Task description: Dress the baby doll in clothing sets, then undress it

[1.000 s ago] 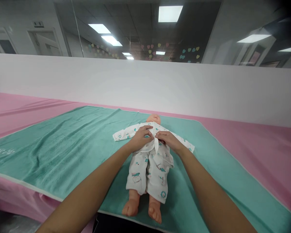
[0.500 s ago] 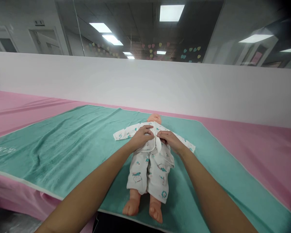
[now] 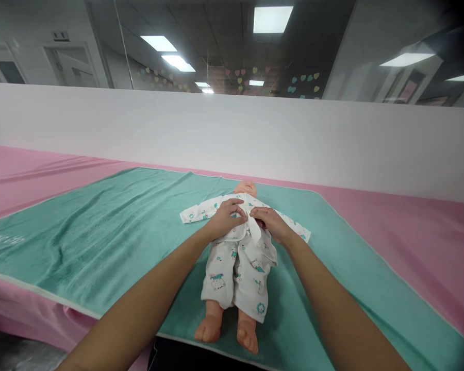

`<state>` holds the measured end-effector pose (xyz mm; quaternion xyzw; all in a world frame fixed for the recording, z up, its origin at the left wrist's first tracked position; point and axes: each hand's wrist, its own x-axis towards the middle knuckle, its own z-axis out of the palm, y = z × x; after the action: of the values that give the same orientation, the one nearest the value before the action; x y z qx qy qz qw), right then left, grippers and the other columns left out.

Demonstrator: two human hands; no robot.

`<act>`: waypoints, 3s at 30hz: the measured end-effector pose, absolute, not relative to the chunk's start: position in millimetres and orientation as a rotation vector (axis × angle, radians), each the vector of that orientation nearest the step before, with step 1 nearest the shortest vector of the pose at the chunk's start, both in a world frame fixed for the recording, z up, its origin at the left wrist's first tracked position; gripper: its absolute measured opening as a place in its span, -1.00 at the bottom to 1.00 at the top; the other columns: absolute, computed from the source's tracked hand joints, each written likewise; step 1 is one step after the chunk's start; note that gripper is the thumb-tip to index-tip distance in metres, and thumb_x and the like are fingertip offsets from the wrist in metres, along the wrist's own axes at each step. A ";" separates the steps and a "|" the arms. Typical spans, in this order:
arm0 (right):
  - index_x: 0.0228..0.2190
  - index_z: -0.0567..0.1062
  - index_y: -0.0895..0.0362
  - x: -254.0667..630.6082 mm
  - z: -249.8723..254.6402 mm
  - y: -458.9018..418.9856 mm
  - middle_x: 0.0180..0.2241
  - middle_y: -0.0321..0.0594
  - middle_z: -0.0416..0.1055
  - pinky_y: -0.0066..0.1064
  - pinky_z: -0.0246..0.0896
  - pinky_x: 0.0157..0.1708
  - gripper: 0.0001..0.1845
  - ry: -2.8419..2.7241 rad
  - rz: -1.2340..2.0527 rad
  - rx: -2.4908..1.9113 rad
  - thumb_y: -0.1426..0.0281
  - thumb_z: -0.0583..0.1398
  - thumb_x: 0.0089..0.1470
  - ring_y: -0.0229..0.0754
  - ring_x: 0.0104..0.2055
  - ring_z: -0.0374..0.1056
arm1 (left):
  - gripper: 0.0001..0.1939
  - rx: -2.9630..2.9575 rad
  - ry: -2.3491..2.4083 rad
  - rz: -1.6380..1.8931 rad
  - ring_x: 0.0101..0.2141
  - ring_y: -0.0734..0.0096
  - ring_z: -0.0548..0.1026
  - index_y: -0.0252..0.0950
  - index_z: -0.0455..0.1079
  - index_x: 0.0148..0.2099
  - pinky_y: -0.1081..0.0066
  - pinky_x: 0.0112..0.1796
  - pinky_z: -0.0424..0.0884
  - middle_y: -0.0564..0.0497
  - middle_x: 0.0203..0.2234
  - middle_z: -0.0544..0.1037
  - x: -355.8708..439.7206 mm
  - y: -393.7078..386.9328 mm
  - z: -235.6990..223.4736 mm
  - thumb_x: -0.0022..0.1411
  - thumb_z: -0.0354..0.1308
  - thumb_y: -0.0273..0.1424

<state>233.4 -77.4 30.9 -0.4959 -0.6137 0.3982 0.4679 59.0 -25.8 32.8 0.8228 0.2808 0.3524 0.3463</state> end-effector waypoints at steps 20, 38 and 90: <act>-0.61 0.31 0.15 229.4 34.6 -80.4 -0.65 -0.39 0.05 -0.44 -0.21 -0.54 -0.75 -1.574 0.879 -1.257 0.25 0.08 -0.04 -0.34 -0.57 -0.08 | -0.81 2.077 0.713 1.004 0.11 0.17 0.18 -0.21 0.43 -0.41 0.20 0.10 0.11 0.05 0.06 0.33 56.1 -16.6 32.6 0.10 0.14 -0.21; -0.61 0.32 0.15 228.4 25.4 -75.8 -0.62 -0.38 0.00 -0.45 -0.23 -0.54 -0.74 -1.476 0.892 -1.140 0.26 0.11 -0.02 -0.34 -0.54 -0.10 | -0.71 2.024 0.705 0.885 -0.54 0.51 0.27 -0.29 0.36 -0.35 0.48 -0.49 0.18 0.10 -0.54 0.37 57.0 -36.4 45.0 0.16 0.02 -0.16; -0.45 0.38 0.14 226.6 35.1 -79.2 -0.52 -0.35 0.19 -0.47 -0.07 -0.51 -0.69 -1.668 0.711 -1.319 0.17 0.25 -0.17 -0.32 -0.48 0.06 | -0.80 2.032 0.650 0.867 -0.37 0.42 0.37 -0.23 0.30 -0.16 0.46 -0.37 0.24 0.09 -0.43 0.43 57.4 -37.4 40.6 0.16 0.02 -0.31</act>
<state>226.6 -79.2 35.1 -0.5296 -0.6699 0.2856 0.4348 57.4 -37.4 40.6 0.8059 0.2578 0.3437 0.4072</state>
